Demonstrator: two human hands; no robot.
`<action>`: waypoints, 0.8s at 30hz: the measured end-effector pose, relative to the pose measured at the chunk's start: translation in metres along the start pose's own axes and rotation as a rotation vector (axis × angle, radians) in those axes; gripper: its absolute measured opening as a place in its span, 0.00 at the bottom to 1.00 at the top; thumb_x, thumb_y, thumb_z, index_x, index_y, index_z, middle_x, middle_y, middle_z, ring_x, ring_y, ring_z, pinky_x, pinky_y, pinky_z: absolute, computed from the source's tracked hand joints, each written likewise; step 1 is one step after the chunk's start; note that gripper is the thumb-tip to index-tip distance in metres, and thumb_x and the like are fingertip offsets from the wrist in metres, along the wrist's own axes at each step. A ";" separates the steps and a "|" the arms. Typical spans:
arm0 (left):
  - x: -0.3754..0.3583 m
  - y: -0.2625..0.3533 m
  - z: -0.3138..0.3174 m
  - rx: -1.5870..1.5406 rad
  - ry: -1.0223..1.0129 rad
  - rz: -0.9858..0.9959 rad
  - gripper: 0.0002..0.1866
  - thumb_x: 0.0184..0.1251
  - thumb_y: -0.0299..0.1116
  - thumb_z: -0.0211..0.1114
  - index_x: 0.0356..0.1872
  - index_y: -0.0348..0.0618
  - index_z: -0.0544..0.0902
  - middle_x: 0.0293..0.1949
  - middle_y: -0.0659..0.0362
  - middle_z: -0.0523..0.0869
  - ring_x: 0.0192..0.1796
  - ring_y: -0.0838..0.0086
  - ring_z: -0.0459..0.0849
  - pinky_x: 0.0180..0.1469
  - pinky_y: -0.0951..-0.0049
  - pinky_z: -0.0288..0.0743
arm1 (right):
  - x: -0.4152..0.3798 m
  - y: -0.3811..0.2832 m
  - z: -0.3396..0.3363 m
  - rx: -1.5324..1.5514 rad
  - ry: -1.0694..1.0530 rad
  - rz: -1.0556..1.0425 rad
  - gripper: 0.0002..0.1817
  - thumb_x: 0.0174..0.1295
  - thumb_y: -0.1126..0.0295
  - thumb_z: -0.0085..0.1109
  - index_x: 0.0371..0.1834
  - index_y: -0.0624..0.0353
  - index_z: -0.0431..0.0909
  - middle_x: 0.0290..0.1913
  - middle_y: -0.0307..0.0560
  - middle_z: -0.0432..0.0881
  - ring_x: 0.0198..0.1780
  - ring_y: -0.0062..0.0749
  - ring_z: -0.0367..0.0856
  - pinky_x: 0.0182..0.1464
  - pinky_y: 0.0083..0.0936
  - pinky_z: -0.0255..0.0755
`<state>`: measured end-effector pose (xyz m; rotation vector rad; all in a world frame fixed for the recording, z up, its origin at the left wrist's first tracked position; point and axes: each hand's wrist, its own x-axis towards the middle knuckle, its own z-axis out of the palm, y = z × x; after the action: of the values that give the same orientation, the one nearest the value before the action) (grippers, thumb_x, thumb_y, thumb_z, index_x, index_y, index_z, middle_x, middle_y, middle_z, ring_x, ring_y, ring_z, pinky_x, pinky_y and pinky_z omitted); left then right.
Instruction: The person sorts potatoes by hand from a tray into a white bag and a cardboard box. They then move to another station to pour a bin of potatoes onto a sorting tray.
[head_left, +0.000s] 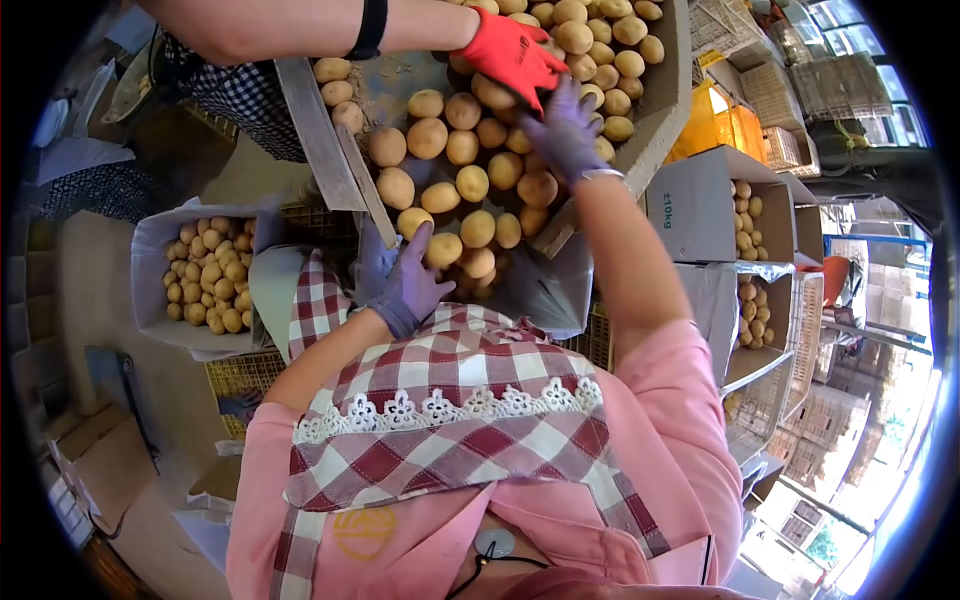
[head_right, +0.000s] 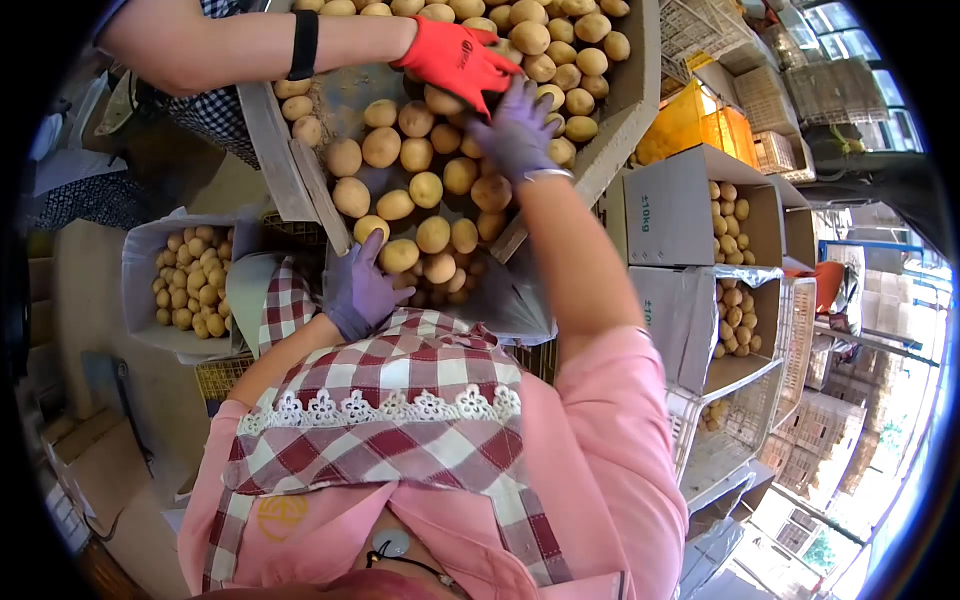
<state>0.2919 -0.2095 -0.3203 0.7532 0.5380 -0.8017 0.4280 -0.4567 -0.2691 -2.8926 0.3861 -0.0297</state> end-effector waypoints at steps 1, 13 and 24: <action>-0.008 0.006 0.010 -0.079 -0.003 -0.017 0.39 0.67 0.56 0.58 0.72 0.51 0.55 0.70 0.53 0.61 0.74 0.54 0.55 0.70 0.35 0.47 | 0.000 -0.037 0.015 -0.109 0.007 0.134 0.60 0.54 0.38 0.60 0.78 0.59 0.33 0.78 0.67 0.41 0.78 0.60 0.39 0.72 0.64 0.40; 0.019 -0.026 -0.028 0.688 0.005 0.586 0.57 0.48 0.37 0.79 0.72 0.31 0.46 0.67 0.47 0.66 0.68 0.62 0.68 0.71 0.63 0.62 | -0.153 -0.035 0.066 0.227 0.222 -0.457 0.40 0.60 0.49 0.57 0.74 0.51 0.57 0.75 0.64 0.52 0.73 0.68 0.50 0.72 0.59 0.43; 0.016 -0.014 -0.057 0.886 0.020 0.341 0.14 0.56 0.18 0.68 0.44 0.35 0.76 0.44 0.57 0.82 0.47 0.74 0.81 0.50 0.76 0.77 | -0.154 -0.049 0.075 0.295 0.169 -0.285 0.36 0.63 0.50 0.53 0.74 0.47 0.58 0.74 0.73 0.48 0.74 0.71 0.47 0.72 0.60 0.38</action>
<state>0.2818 -0.1797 -0.3720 1.6181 0.0321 -0.6963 0.2955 -0.3543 -0.3298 -2.6329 -0.0085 -0.3490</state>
